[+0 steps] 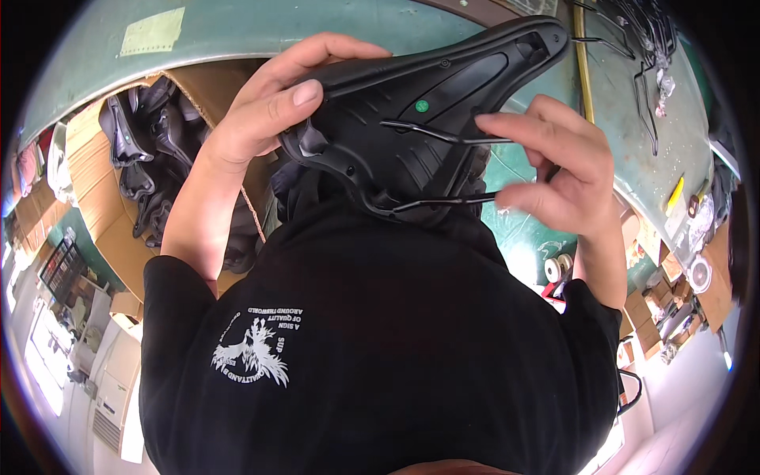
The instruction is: The person is assembling bicycle saddles by inserting metal rails into the seat base and using a pneumatic press machine to secure them.
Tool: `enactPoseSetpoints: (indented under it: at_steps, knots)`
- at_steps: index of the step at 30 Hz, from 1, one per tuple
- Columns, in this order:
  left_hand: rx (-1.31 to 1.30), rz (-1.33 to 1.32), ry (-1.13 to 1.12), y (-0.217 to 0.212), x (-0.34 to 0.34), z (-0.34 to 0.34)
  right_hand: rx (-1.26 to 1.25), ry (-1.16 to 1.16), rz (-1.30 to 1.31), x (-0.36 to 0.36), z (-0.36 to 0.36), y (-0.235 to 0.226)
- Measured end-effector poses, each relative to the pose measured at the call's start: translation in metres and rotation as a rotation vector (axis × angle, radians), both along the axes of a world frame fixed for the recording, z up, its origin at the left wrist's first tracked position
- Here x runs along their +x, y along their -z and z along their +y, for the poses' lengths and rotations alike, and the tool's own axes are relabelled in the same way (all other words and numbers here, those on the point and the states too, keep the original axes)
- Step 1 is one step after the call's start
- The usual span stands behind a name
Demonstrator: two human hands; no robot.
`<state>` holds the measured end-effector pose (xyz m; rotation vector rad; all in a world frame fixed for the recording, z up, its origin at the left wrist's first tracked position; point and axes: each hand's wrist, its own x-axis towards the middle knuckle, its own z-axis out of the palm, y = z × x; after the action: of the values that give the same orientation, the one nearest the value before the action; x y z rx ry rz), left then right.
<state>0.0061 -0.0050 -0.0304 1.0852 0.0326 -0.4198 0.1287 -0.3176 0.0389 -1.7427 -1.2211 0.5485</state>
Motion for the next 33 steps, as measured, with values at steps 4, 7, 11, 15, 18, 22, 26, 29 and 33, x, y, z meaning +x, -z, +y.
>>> enactPoseSetpoints:
  at_steps: [4, 7, 11, 15, 18, 22, 26, 29, 33]
  knots:
    - [0.018, -0.021, -0.046, -0.001, -0.006, 0.001, 0.033, 0.073, -0.134, -0.012, 0.004, 0.012]
    - [0.010, -0.036, -0.032, 0.001, -0.005, 0.002, 0.011, 0.082, -0.176, -0.012, 0.006, 0.014]
    - [-0.022, -0.054, -0.007, 0.003, -0.001, -0.002, -0.014, 0.062, -0.221, -0.007, 0.013, 0.004]
    - [-0.025, -0.054, -0.007, 0.002, -0.004, -0.012, 0.049, -0.052, -0.341, -0.002, 0.024, 0.002]
    - [0.083, 0.022, 0.024, -0.006, -0.004, -0.015, 0.120, -0.061, -0.399, -0.005, 0.038, 0.009]
    - [0.113, 0.036, 0.015, -0.010, -0.003, -0.013, 0.141, -0.041, -0.364, -0.007, 0.039, 0.016]
    - [0.141, 0.001, 0.024, -0.011, 0.000, -0.014, 0.103, -0.039, -0.339, -0.007, 0.035, 0.011]
    - [0.124, 0.026, 0.028, -0.015, 0.002, -0.017, 0.097, -0.043, -0.342, -0.006, 0.033, 0.008]
    - [0.225, -0.006, 0.079, -0.027, 0.009, -0.020, 0.125, -0.080, -0.405, -0.006, 0.037, 0.005]
